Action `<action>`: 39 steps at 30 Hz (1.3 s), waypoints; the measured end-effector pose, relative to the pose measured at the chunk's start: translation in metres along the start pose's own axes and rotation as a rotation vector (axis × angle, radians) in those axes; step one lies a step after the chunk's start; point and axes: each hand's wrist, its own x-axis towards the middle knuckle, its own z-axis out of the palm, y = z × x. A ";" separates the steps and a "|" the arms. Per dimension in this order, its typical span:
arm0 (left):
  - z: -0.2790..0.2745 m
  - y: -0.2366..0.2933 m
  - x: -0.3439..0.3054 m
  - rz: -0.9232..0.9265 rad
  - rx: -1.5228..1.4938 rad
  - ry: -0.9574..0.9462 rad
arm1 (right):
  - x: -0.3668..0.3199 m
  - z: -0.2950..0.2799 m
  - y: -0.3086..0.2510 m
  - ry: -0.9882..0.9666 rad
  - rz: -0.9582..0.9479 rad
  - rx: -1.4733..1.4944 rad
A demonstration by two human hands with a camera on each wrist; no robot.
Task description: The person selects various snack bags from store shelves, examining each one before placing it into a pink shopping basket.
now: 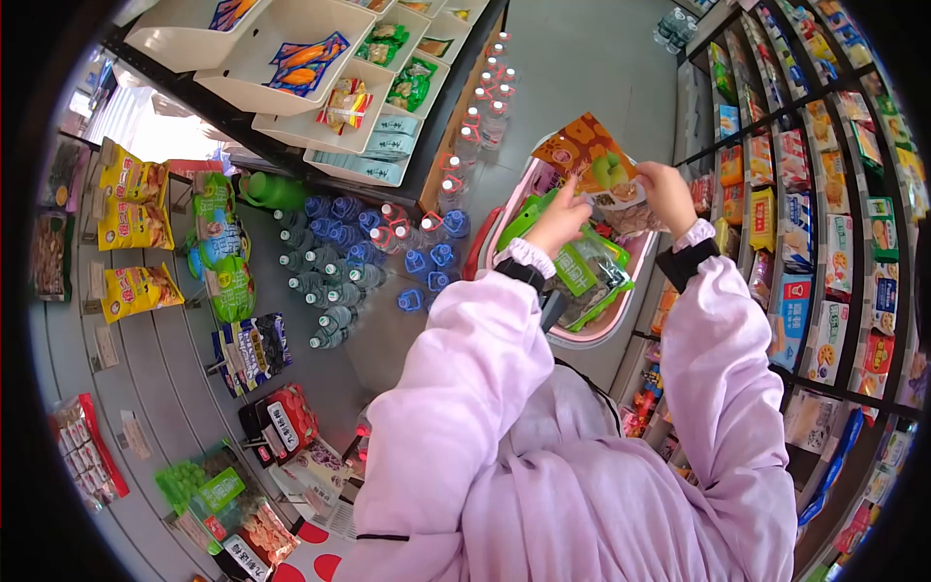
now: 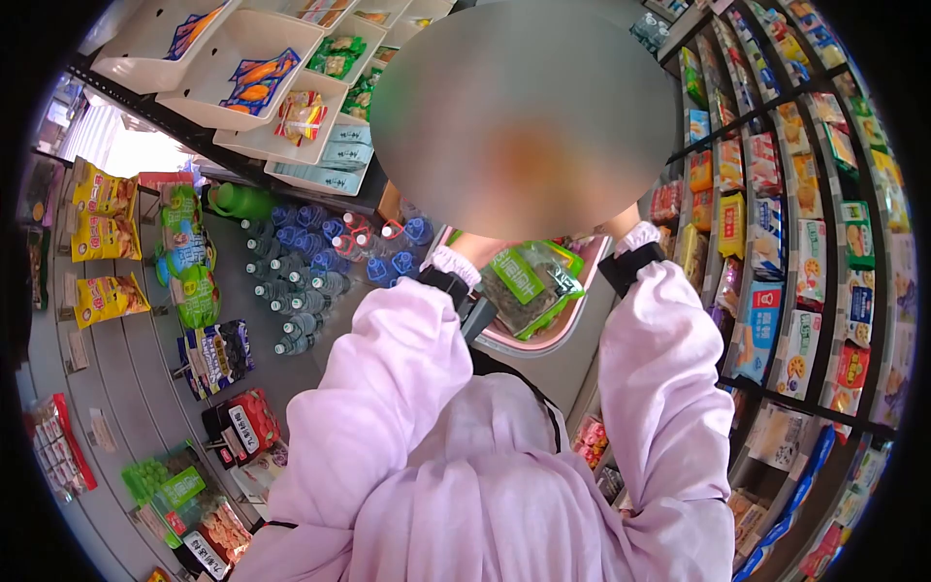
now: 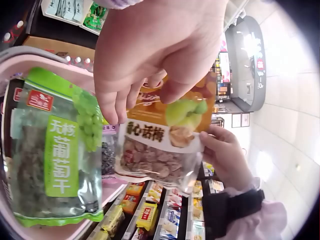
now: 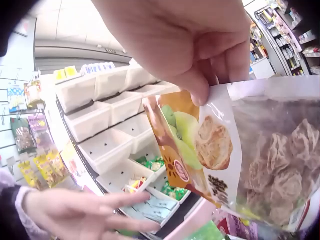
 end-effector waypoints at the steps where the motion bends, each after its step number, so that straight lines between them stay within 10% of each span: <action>1: 0.006 0.001 0.005 -0.001 0.007 0.003 | -0.004 0.007 0.002 -0.007 0.015 -0.019; 15: 0.008 -0.031 0.023 -0.143 0.120 0.000 | -0.003 0.060 0.011 -0.258 0.024 -0.182; 24: -0.038 -0.047 0.010 0.119 0.165 0.217 | 0.015 0.074 -0.010 -0.180 -0.172 0.049; 39: -0.105 -0.018 -0.254 0.154 0.114 0.648 | -0.007 0.060 -0.160 -0.620 -0.550 0.573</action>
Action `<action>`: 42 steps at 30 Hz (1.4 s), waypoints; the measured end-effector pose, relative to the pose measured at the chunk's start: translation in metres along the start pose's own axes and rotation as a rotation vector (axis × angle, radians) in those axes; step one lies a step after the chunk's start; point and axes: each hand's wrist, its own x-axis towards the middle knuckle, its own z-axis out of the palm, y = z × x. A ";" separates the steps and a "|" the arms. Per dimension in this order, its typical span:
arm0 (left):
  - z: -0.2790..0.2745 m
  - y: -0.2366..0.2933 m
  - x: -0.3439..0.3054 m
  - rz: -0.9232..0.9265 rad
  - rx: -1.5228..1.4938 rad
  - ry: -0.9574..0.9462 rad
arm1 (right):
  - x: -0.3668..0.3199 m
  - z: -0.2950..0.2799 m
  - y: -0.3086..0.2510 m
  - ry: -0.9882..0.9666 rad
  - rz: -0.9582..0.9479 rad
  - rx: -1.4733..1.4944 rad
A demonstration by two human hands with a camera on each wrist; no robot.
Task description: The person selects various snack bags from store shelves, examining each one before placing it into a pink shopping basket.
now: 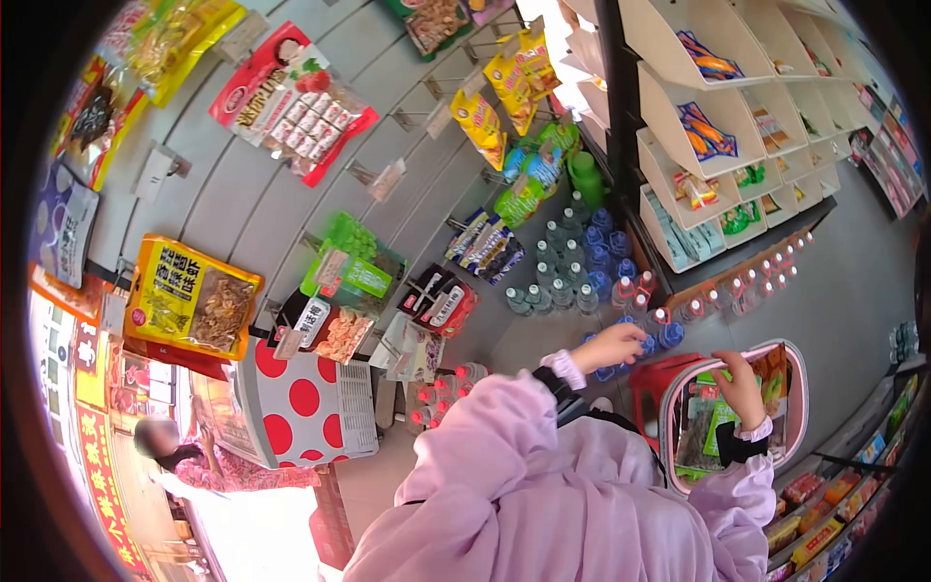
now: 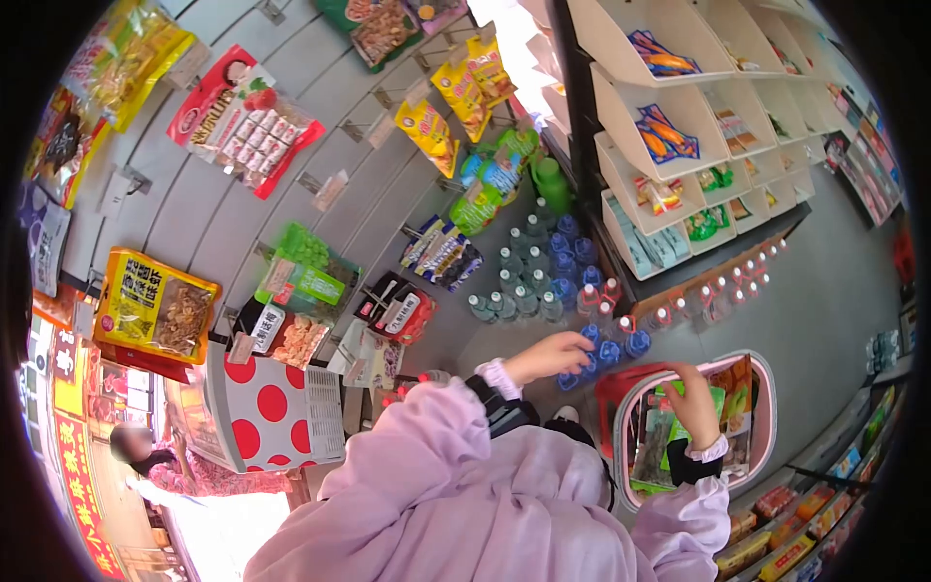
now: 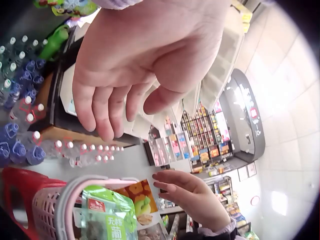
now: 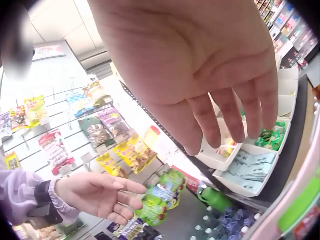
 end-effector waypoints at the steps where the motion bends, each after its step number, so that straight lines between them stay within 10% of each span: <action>1: -0.014 -0.002 -0.012 -0.007 -0.046 0.023 | 0.009 0.005 -0.011 0.029 -0.091 -0.001; 23: -0.289 0.102 -0.009 0.716 0.052 1.183 | 0.296 0.100 -0.205 -0.218 -0.278 0.705; 42: -0.352 0.157 0.063 0.888 -0.056 1.152 | 0.514 0.186 -0.269 -0.033 -0.455 0.574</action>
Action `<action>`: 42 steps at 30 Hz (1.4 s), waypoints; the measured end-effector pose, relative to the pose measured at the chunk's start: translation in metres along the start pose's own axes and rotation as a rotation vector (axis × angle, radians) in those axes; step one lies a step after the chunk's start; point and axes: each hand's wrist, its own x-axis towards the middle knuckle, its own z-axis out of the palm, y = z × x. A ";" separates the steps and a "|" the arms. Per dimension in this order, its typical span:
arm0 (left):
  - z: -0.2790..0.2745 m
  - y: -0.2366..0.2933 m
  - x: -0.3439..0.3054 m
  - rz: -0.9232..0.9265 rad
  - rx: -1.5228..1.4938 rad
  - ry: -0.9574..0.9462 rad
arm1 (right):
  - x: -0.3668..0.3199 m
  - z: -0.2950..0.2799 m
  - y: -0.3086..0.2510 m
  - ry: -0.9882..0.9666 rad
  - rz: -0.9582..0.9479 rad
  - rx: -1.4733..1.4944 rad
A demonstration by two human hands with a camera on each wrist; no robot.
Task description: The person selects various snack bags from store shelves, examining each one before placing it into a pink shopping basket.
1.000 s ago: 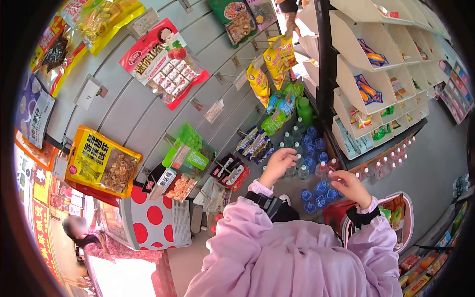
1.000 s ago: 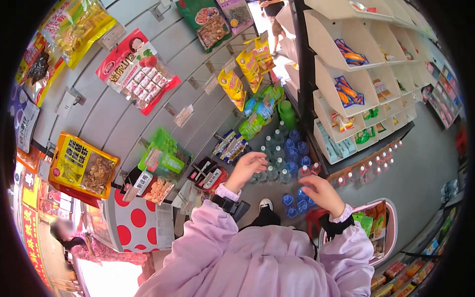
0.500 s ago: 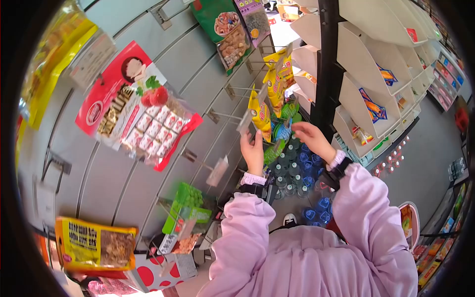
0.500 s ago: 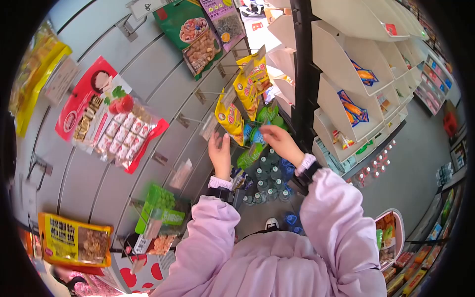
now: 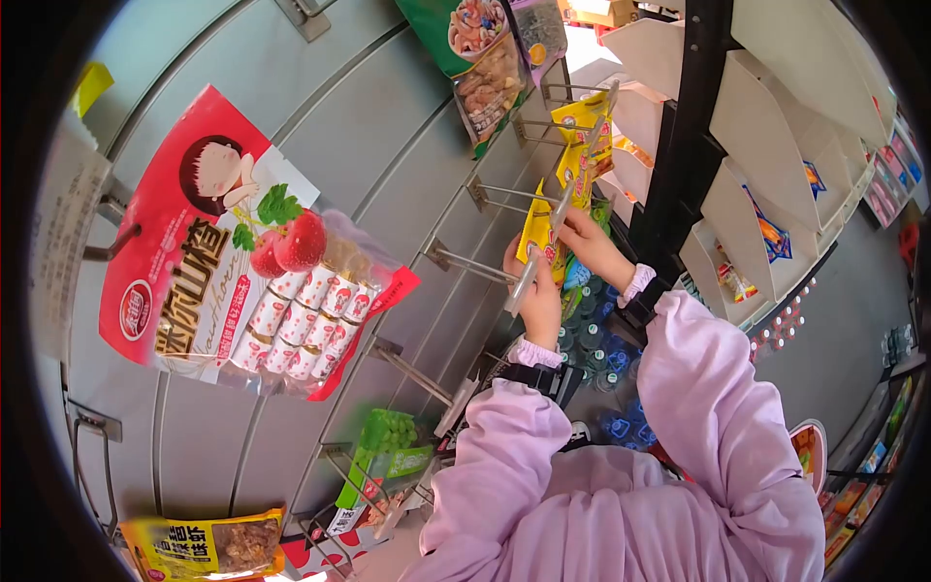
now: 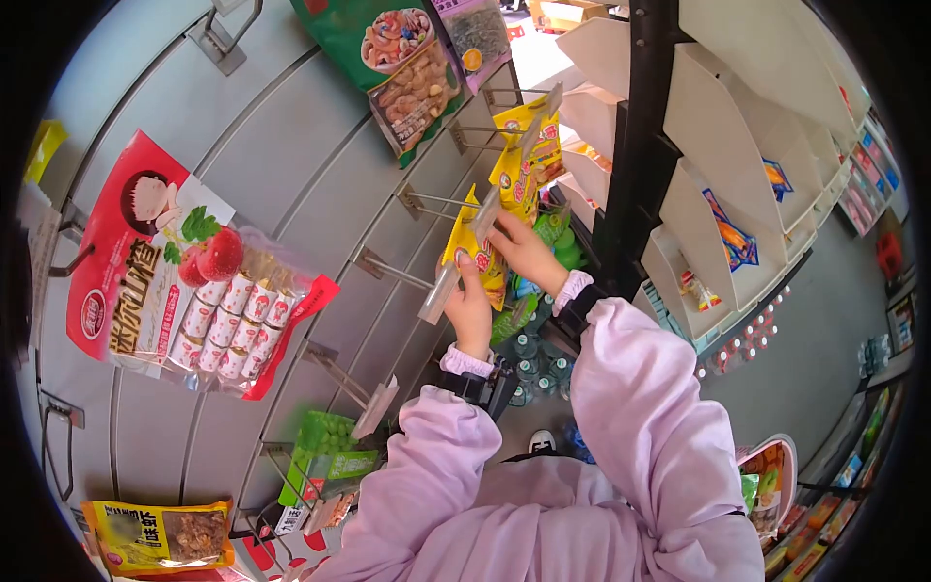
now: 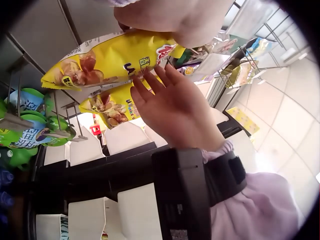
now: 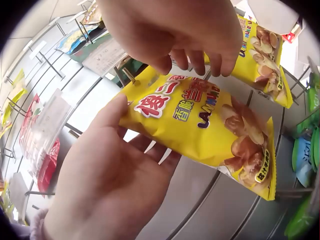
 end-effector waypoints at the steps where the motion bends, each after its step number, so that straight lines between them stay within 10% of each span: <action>1: 0.000 0.001 0.001 0.026 0.034 0.016 | 0.001 0.001 0.000 -0.002 -0.004 -0.020; 30: 0.011 0.012 -0.043 0.083 0.193 0.059 | -0.049 -0.004 0.014 0.207 0.037 -0.011; 38: -0.013 -0.004 -0.120 -0.519 -0.116 -0.260 | -0.181 -0.038 0.054 -0.005 0.417 0.344; 42: 0.008 0.003 -0.152 -0.830 -0.571 -0.581 | -0.311 -0.093 0.024 0.049 0.542 0.002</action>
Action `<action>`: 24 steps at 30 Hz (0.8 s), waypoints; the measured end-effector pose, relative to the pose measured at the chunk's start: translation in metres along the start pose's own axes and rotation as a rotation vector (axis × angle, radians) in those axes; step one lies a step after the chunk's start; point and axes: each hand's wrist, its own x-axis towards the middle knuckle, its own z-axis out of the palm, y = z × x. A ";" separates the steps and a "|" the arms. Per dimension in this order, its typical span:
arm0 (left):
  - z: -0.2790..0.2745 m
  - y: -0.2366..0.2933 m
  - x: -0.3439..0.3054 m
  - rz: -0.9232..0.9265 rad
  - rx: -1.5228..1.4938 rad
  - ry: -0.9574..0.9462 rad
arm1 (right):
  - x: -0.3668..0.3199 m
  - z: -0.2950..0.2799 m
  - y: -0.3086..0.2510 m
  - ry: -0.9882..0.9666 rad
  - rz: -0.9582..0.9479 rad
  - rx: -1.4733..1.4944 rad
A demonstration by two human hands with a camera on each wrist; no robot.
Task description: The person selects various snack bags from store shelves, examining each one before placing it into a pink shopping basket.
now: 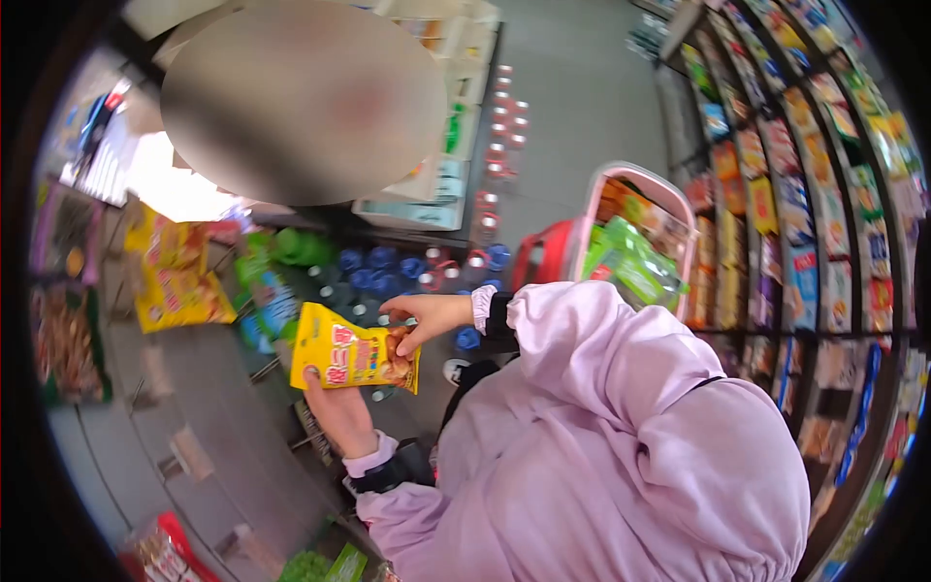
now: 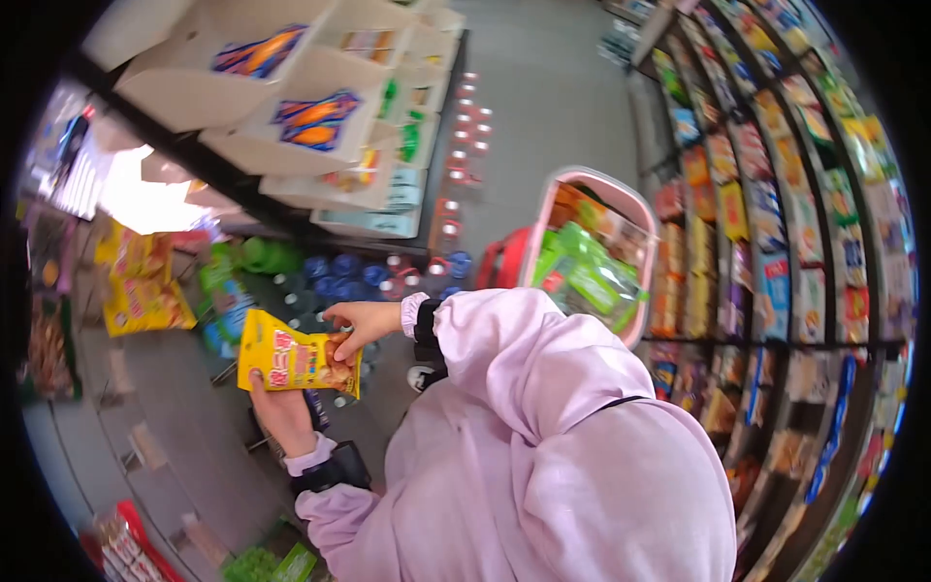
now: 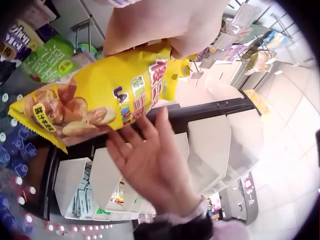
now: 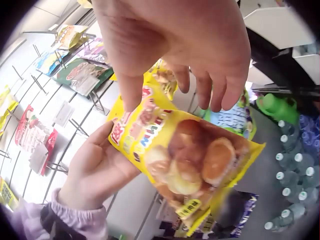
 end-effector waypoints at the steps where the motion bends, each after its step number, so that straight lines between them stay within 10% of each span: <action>1: 0.011 -0.008 0.000 -0.091 -0.070 -0.036 | -0.022 -0.012 0.003 0.010 0.033 0.020; 13: 0.200 -0.155 -0.017 -0.530 -0.192 -0.379 | -0.284 -0.076 0.040 0.703 0.134 0.940; 24: 0.264 -0.347 -0.054 -0.974 0.093 -0.376 | -0.434 -0.135 0.084 1.338 0.347 0.496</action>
